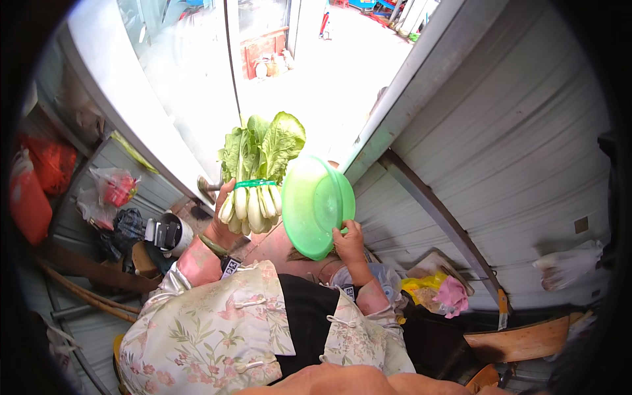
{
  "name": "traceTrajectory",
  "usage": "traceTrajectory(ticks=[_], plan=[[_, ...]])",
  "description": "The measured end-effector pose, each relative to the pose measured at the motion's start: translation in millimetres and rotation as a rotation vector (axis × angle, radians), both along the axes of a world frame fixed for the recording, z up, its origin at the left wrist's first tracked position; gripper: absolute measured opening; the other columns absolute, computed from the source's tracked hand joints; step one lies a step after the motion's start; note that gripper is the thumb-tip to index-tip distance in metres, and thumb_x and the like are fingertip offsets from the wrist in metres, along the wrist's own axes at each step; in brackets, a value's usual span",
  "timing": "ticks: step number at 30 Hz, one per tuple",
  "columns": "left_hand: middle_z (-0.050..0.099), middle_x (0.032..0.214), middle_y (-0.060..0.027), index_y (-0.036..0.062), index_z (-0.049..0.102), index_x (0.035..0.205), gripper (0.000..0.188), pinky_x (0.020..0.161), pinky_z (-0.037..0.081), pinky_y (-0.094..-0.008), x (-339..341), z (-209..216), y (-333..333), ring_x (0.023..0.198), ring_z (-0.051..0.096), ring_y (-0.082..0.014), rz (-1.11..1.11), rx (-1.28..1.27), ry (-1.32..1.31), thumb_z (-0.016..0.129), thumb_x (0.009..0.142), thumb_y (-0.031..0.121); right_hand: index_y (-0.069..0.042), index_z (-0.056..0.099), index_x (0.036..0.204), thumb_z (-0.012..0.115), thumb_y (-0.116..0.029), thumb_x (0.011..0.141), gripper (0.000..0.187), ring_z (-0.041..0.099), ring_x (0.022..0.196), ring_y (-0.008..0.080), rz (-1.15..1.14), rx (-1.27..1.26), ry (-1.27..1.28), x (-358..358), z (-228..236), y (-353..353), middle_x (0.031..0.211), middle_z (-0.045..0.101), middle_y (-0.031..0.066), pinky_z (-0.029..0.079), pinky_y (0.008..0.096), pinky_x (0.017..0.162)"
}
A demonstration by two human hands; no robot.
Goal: The person retrieves a bundle of leafy vegetables from a refrigerator, carries them to a work area, and removes the rubber band. They then separate individual stalks and place them on a pink stool.
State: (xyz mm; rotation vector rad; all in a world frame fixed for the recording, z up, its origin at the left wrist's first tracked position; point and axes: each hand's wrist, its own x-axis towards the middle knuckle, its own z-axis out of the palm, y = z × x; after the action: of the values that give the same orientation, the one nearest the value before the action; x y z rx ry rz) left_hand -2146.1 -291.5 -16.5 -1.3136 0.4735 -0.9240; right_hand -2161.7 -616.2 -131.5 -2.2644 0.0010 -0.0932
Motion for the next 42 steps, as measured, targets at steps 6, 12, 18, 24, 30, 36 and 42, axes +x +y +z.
traceTrajectory(ticks=[6,12,18,24,30,36,42], plan=[[0.055,0.121,-0.0073,0.0028,0.045,0.127,0.051,0.096,0.046,-0.0257,84.8,-14.7,-8.5,0.104,0.058,-0.0154,0.341,0.767,-0.437,0.060,0.090,0.033,-0.001,0.054,0.093,0.068,-0.014,0.077,0.025,0.050,0.105,0.0507,0.048,0.040,-0.023,86.9,-30.2,52.1,0.124,0.042,0.0363,0.046,0.0493,0.087],[0.060,0.117,-0.0136,0.0003,0.051,0.125,0.056,0.098,0.043,-0.0352,135.8,-19.6,4.4,0.106,0.059,-0.0231,0.452,1.481,-0.774,0.049,0.093,0.046,-0.003,0.056,0.089,0.070,-0.009,0.076,0.020,0.062,0.058,0.0246,0.178,-0.063,-0.148,186.7,-59.6,86.9,0.127,0.044,0.0300,0.054,0.0352,0.063],[0.055,0.127,-0.0131,0.0020,0.045,0.131,0.056,0.103,0.041,-0.0352,135.7,-49.6,40.6,0.112,0.055,-0.0238,0.504,1.328,-0.447,0.055,0.092,0.040,-0.001,0.055,0.090,0.069,-0.008,0.077,0.021,0.063,0.064,0.0260,0.361,0.174,0.011,276.8,-75.5,97.1,0.131,0.043,0.0290,0.054,0.0326,0.063],[0.055,0.123,-0.0051,0.0063,0.045,0.132,0.061,0.076,0.052,-0.0177,155.4,-71.6,101.2,0.096,0.058,-0.0098,0.163,-0.454,0.269,0.075,0.080,0.015,-0.003,0.052,0.089,0.070,-0.010,0.076,0.023,0.066,0.076,0.0307,0.523,0.204,0.054,336.0,-81.5,130.6,0.128,0.048,0.0252,0.053,0.0385,0.069],[0.058,0.115,-0.0066,0.0085,0.046,0.126,0.034,0.096,0.046,-0.0356,205.5,-108.4,109.5,0.106,0.056,-0.0196,0.263,-1.376,0.841,0.052,0.095,0.021,-0.002,0.053,0.090,0.066,-0.011,0.076,0.021,0.062,0.082,0.0413,0.269,-0.003,0.047,368.0,-107.0,170.8,0.130,0.047,0.0284,0.052,0.0444,0.074],[0.055,0.118,-0.0062,0.0076,0.043,0.125,0.033,0.094,0.047,-0.0322,234.2,-161.1,110.6,0.105,0.054,-0.0187,-0.239,-1.920,0.987,0.051,0.096,0.022,0.000,0.053,0.097,0.063,-0.007,0.076,0.025,0.063,0.084,0.0456,0.130,-0.349,0.003,383.1,-167.4,150.4,0.134,0.038,0.0381,0.053,0.0481,0.076],[0.057,0.114,-0.0064,0.0080,0.045,0.120,0.032,0.096,0.044,-0.0349,249.3,-190.2,113.1,0.104,0.054,-0.0195,-0.310,-2.308,1.248,0.044,0.098,0.031,-0.004,0.051,0.100,0.063,-0.010,0.076,0.027,0.062,0.085,0.0474,-0.157,-0.380,-0.126,388.2,-184.7,85.1,0.132,0.042,0.0354,0.054,0.0509,0.073]])
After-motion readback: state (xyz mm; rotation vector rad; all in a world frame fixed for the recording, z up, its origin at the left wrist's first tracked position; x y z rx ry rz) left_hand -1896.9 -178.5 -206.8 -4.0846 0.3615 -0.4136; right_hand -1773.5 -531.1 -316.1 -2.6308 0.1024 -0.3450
